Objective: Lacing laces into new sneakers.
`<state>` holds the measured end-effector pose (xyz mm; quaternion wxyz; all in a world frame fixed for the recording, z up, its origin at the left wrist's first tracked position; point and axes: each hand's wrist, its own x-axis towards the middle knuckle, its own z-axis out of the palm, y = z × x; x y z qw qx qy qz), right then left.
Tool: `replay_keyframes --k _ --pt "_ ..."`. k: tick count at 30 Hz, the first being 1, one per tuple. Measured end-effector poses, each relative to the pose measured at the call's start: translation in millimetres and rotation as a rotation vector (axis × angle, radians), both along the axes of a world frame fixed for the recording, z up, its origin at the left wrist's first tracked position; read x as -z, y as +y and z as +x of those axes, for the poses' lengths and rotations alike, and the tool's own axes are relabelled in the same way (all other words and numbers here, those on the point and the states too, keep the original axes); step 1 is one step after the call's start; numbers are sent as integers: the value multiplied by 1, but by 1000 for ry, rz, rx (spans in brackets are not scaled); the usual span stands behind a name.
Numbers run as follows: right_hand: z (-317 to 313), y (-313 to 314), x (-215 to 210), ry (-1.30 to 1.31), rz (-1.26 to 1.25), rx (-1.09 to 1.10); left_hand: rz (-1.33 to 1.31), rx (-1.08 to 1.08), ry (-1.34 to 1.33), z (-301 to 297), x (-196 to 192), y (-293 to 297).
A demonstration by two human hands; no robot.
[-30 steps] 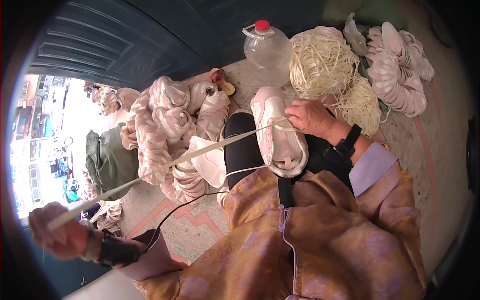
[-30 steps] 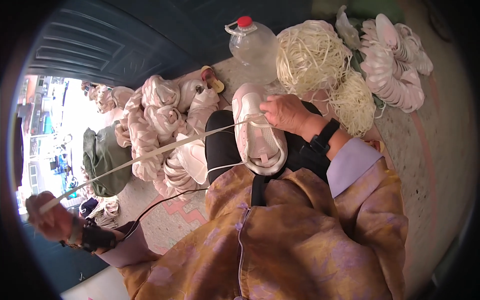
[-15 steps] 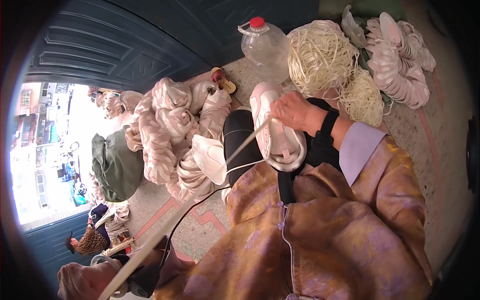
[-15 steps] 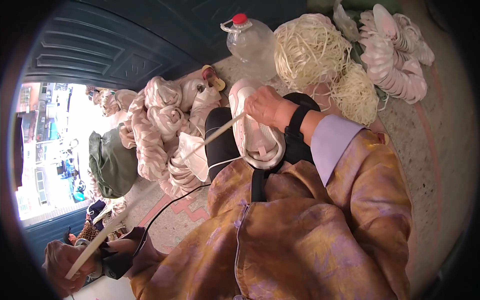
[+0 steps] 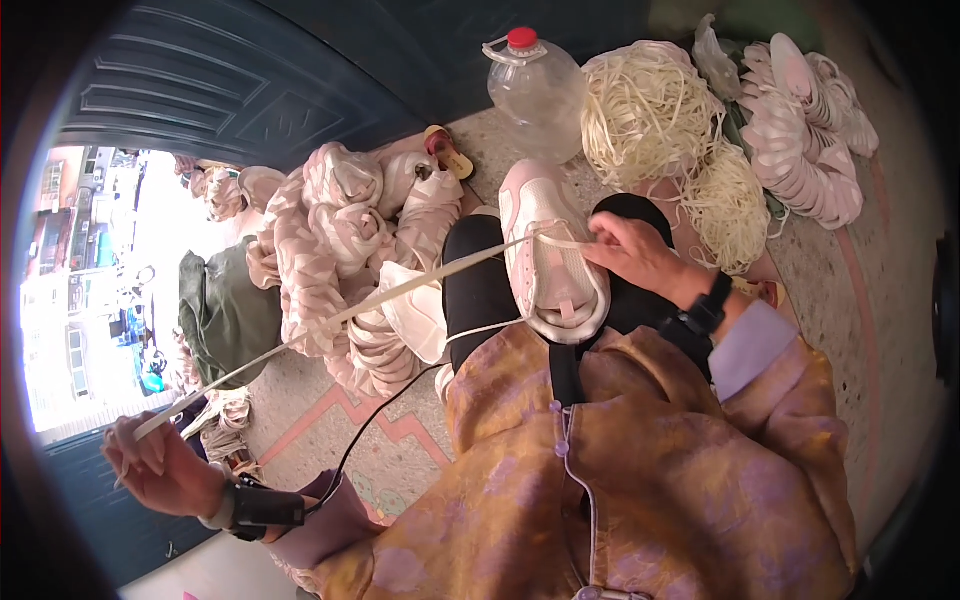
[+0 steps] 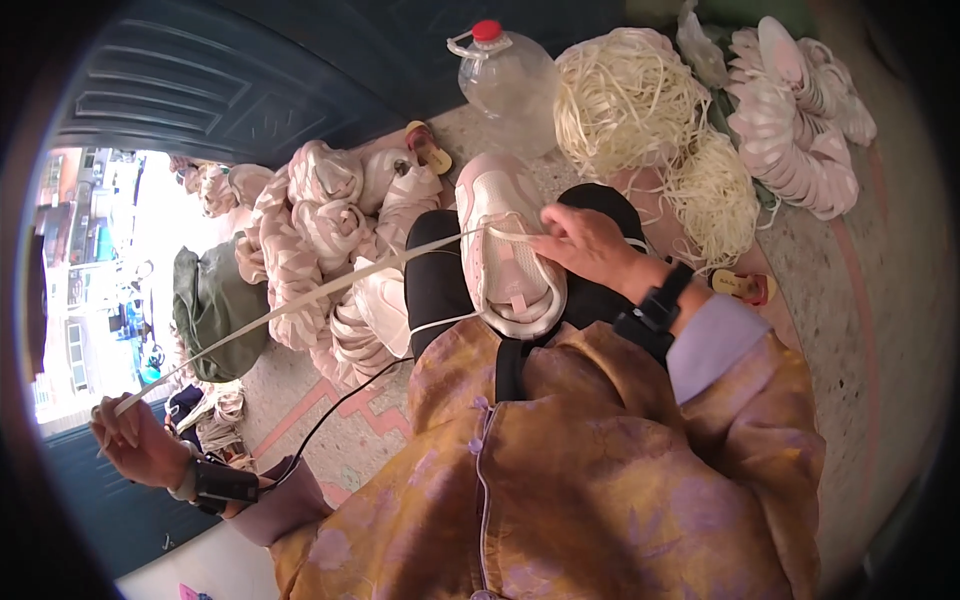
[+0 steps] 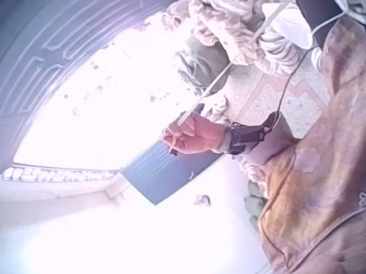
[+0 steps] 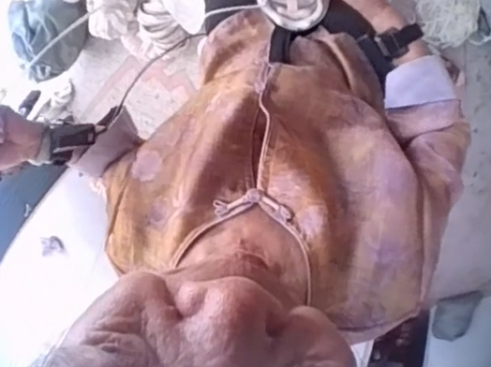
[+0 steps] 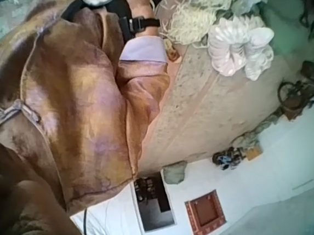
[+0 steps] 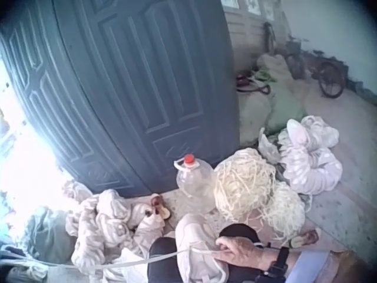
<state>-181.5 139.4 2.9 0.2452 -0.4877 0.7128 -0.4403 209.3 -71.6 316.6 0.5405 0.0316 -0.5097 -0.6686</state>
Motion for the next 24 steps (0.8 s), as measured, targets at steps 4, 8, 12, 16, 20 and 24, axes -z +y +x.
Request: replay_keyframes --k 4,8,12,16,20,24 --pt "-13 39 -11 -13 37 -120 73 -135 -84 30 34 -9" --pt "-46 102 -13 107 98 42 188 -293 -181 86 73 -31" --pt "-106 216 29 234 306 221 305 -450 -328 131 119 -45" --pt "-144 320 37 377 453 385 433 -494 -360 154 166 -46" --pt "-171 409 34 424 552 457 612 -543 -423 156 194 -45" --pt "-197 460 18 513 764 602 703 -638 -443 166 208 -52"
